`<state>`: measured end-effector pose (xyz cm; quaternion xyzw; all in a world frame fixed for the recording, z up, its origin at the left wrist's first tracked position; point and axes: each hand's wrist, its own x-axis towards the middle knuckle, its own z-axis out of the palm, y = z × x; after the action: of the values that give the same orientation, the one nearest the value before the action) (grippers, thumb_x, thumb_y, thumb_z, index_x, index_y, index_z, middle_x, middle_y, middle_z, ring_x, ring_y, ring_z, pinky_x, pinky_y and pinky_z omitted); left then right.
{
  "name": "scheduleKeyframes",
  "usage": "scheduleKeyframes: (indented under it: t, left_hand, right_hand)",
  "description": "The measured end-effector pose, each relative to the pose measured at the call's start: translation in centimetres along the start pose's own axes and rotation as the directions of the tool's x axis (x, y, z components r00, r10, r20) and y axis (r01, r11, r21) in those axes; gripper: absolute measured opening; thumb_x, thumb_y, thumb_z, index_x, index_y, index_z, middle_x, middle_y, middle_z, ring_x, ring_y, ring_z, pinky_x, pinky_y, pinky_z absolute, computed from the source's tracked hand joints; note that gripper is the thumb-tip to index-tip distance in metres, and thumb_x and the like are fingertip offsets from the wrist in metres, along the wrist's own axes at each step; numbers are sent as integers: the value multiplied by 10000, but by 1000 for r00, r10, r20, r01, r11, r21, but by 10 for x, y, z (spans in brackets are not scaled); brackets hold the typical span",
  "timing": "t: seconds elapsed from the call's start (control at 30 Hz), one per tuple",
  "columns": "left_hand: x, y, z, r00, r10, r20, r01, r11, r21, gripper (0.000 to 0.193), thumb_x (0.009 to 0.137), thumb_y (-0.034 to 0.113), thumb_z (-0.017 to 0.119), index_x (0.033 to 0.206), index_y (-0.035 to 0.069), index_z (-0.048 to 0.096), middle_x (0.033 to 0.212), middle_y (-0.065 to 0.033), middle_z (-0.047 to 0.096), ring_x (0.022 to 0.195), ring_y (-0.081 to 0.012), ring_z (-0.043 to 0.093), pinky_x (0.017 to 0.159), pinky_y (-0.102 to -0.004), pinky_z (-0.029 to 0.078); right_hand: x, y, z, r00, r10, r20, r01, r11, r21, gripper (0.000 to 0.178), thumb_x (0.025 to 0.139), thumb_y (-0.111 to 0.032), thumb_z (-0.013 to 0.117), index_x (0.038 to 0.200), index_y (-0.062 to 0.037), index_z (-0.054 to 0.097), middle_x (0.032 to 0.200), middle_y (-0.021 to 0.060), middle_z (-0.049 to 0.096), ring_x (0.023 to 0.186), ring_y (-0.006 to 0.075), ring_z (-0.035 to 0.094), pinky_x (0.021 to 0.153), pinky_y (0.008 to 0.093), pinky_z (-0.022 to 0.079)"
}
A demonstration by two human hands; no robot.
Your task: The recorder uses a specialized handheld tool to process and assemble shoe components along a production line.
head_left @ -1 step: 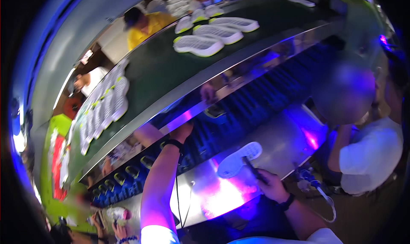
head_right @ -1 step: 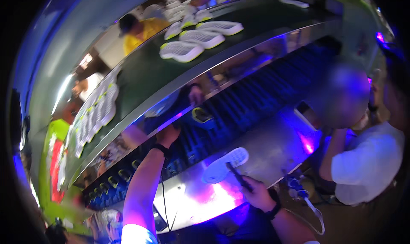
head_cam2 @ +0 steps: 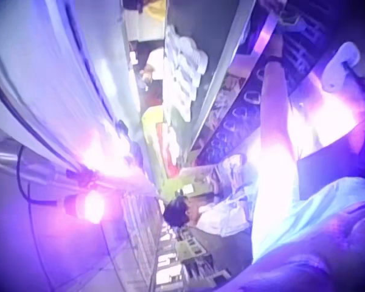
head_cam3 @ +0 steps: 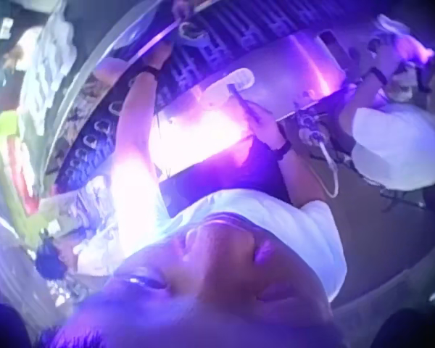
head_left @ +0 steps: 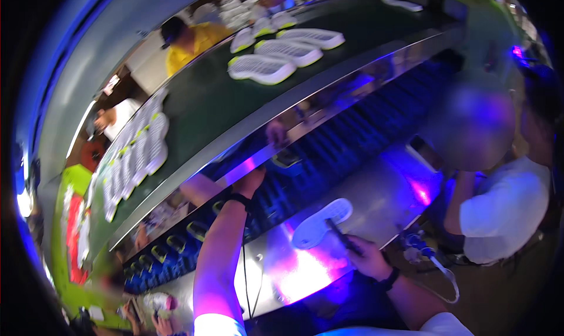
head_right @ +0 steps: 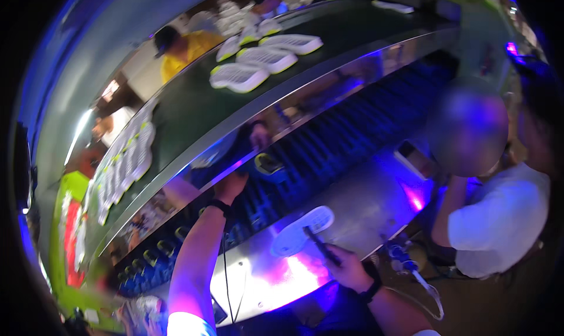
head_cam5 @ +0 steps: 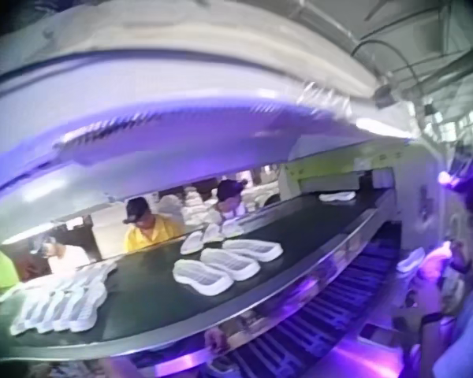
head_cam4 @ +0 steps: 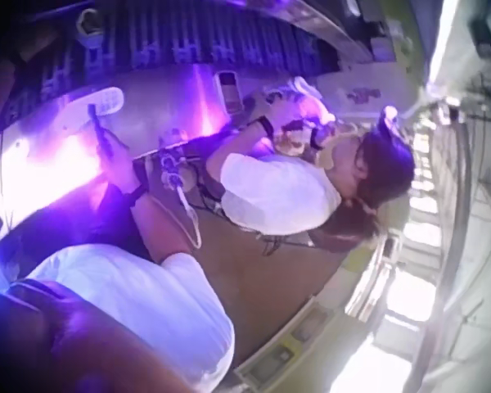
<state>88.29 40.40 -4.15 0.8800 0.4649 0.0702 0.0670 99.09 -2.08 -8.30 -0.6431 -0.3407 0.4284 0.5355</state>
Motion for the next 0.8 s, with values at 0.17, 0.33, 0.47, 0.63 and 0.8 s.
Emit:
scheduleKeyframes:
  t: [0.17, 0.33, 0.47, 0.63, 0.8]
  left_hand:
    - [37, 46, 65, 995, -31, -96, 11, 979, -203, 500, 887, 477, 710, 1153, 54, 708, 1077, -241, 726, 1005, -442, 690, 864, -500, 563]
    - [28, 53, 47, 944, -318, 85, 322, 839, -438, 443, 899, 400, 739, 1192, 74, 671, 1059, -180, 733, 923, -369, 723, 778, -503, 600]
    - [23, -57, 104, 826, -380, 417, 525, 249, -814, 367, 882, 339, 768, 1164, 129, 664, 1058, -73, 696, 916, -266, 711, 713, -475, 626]
    - [-93, -14, 26, 910, -62, 410, 386, -234, -892, 174, 962, 214, 656, 1082, 87, 648, 1068, -68, 692, 972, -227, 697, 811, -433, 594]
    - [-233, -13, -62, 903, -37, 428, 385, -372, -844, 291, 958, 150, 651, 1219, 25, 611, 1162, -97, 693, 1082, -239, 688, 938, -398, 565]
  right_hand:
    - [4, 14, 13, 990, -133, -46, 131, 991, -40, 440, 979, -64, 654, 1406, -15, 563, 1014, 56, 701, 864, 89, 616, 783, 290, 544]
    - [5, 17, 6, 998, -64, -18, 65, 996, 59, 488, 985, -14, 631, 1457, -10, 509, 955, 14, 636, 800, 60, 573, 704, 250, 506]
    - [6, 1, 15, 998, -41, 40, 39, 998, 39, 470, 986, -36, 640, 1443, -34, 532, 889, 3, 626, 726, 66, 568, 646, 265, 501]
    - [2, 5, -1, 998, 16, -56, -12, 997, 71, 423, 978, -72, 643, 1395, -52, 581, 811, 22, 659, 646, 78, 591, 592, 283, 513]
    - [4, 12, -5, 997, -65, -39, 66, 997, 39, 409, 959, -54, 653, 1364, -26, 602, 829, 31, 661, 660, 72, 581, 603, 268, 506]
